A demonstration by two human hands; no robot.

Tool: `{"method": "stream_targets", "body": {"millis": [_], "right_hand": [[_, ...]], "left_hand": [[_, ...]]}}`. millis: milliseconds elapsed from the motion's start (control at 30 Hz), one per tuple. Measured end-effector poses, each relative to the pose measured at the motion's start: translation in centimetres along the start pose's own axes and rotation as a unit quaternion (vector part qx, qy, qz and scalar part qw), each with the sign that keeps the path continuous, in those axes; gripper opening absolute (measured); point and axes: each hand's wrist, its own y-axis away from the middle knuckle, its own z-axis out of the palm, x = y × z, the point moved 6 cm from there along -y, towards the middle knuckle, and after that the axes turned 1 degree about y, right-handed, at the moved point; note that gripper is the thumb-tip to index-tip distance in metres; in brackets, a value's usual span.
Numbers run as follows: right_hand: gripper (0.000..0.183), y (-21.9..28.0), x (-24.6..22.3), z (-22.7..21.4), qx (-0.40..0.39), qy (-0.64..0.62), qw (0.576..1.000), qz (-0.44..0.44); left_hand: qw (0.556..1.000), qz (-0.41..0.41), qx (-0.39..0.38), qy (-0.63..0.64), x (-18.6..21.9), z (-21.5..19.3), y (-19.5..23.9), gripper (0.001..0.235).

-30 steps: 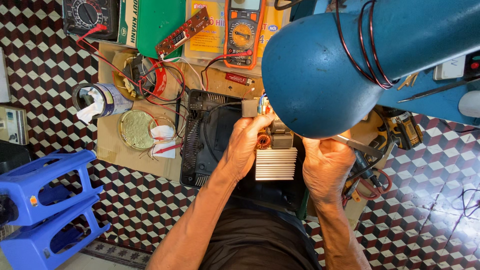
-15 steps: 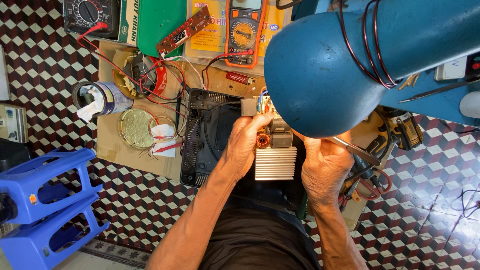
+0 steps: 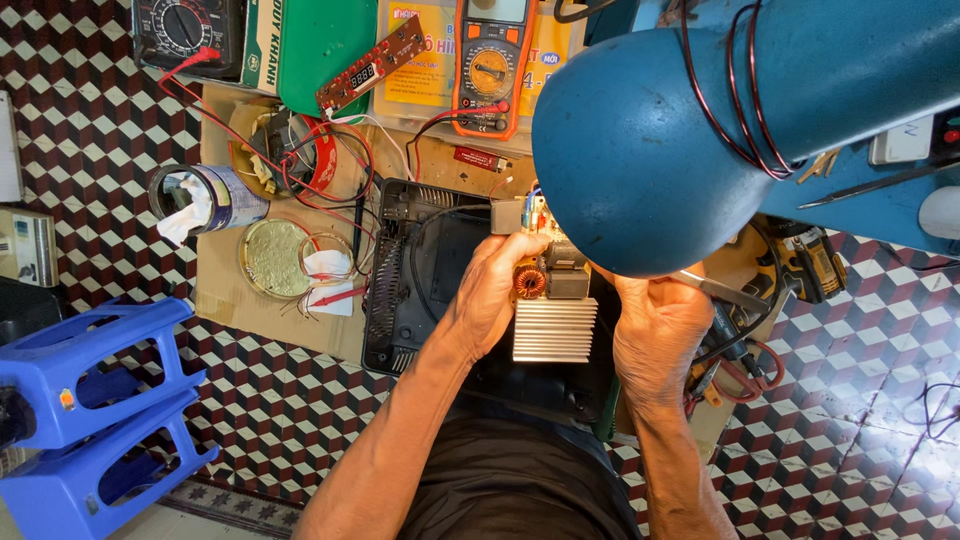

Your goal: The person works on a small circuit board with a heatsink, using a screwdriver to adjust components and a magnifying glass to inspect details. They connect wires to the board, place it into a black plastic housing, and handle a fan assembly.

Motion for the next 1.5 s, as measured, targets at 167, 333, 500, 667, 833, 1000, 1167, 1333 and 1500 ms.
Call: {"method": "stream_targets", "body": {"millis": [167,333,500,667,833,1000,1167,1333,1500], "right_hand": [[0.012,0.2,0.4,-0.6,0.012,-0.094,0.995,0.009],[0.009,0.4,0.5,-3.4,0.038,-0.16,0.986,-0.001],[0.018,1.0,2.3,-6.0,0.048,-0.141,0.984,0.1],[0.027,2.4,4.2,-4.2,0.006,-0.125,0.973,0.192],[0.031,4.1,5.4,-0.5,-0.07,-0.173,0.939,0.29],[0.029,5.1,4.9,0.8,-0.128,-0.209,0.929,0.277],[0.023,6.1,4.1,0.1,-0.082,-0.175,0.953,0.235],[0.021,7.4,2.6,-0.2,-0.083,-0.183,0.956,0.212],[0.021,8.7,2.9,0.3,-0.058,-0.191,0.966,0.166]], "left_hand": [[1.0,-0.017,-0.011,0.01,0.0,-0.4,-0.4,0.027],[0.999,-0.027,0.014,0.014,-0.1,-1.9,-0.5,0.031],[0.996,-0.026,0.08,-0.028,0.0,-3.0,-0.5,0.036],[1.0,-0.025,0.015,-0.011,0.3,-2.1,-0.4,0.033],[0.998,-0.016,-0.007,-0.055,0.2,-1.7,-0.7,0.029],[0.994,-0.008,-0.067,-0.087,0.1,-0.8,-0.3,0.029],[0.997,-0.012,-0.061,-0.051,0.0,-0.3,1.1,0.03],[0.986,-0.034,-0.161,0.04,0.5,0.3,3.3,0.043],[0.977,-0.016,-0.2,0.066,-0.2,-2.0,4.1,0.039]]}}
